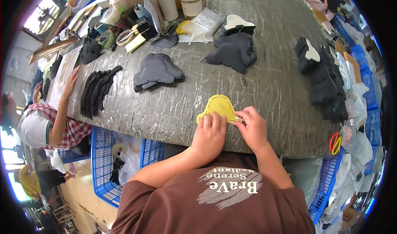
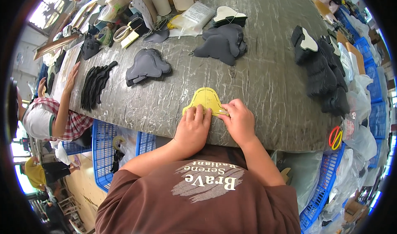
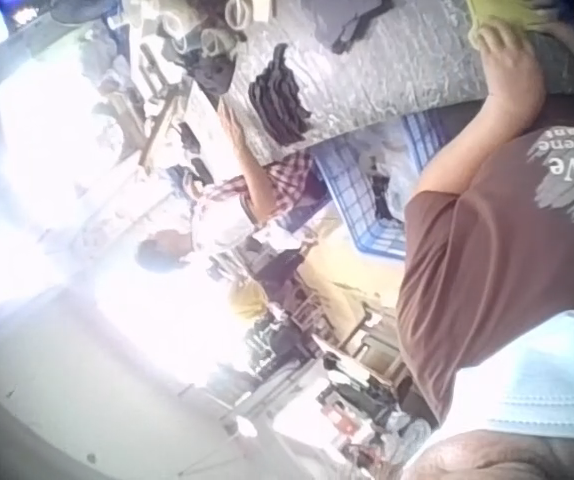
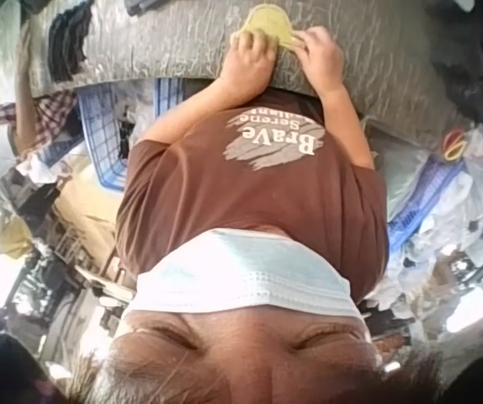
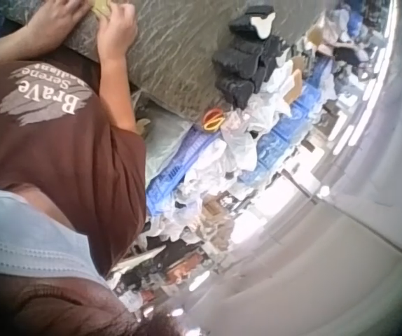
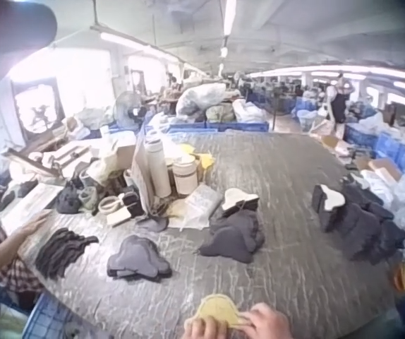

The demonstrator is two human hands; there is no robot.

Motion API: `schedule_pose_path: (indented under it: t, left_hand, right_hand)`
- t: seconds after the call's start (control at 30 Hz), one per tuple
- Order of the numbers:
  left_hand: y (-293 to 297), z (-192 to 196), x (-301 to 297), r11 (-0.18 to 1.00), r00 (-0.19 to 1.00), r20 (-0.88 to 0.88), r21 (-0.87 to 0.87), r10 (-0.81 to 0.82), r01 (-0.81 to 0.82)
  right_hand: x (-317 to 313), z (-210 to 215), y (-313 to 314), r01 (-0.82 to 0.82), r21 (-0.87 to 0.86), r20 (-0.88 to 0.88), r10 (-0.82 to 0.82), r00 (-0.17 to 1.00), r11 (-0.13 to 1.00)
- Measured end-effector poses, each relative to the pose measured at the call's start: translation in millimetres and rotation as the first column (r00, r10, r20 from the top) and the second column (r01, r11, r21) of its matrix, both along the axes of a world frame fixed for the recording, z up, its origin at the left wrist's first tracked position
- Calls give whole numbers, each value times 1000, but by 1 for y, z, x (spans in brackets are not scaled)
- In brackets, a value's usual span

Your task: Aligning and marking template patterns onto shoe component pieces.

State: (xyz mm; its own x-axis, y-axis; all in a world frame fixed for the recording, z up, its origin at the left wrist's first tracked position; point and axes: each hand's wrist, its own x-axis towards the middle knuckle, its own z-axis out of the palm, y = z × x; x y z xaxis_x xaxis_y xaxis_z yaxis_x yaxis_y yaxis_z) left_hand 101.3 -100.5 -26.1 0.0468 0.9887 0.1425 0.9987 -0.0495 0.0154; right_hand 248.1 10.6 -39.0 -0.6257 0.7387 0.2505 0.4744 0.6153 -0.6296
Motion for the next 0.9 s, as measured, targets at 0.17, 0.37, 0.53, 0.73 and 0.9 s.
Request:
schedule_pose_path:
  t: [0.17, 0.37, 0.53, 0.73, 0.9]
  left_hand:
    - [0, -2, 0, 1000, 1000, -3, 17, -20, 20]
    - [4, -2, 2, 998, 998, 40, -21, -53, 54]
    - [7, 5, 5, 980, 994, -61, -181, -96, 84]
    - [8, 5, 4, 973, 992, -64, -211, -110, 94]
    - [10, 4, 5, 978, 989, -56, -171, -134, 123]
  right_hand:
    - [-1, 3, -1, 11, -12, 9, -11, 1000, 1000]
    - [-2, 4, -1, 17, -3, 34, -17, 999, 1000]
    - [0, 15, 9, -46, -190, -41, 39, 998, 981]
    - [-39, 39, 29, -115, 122, -240, 142, 960, 986]
    - [-66, 43, 20, -255, -483, -327, 97, 940, 838]
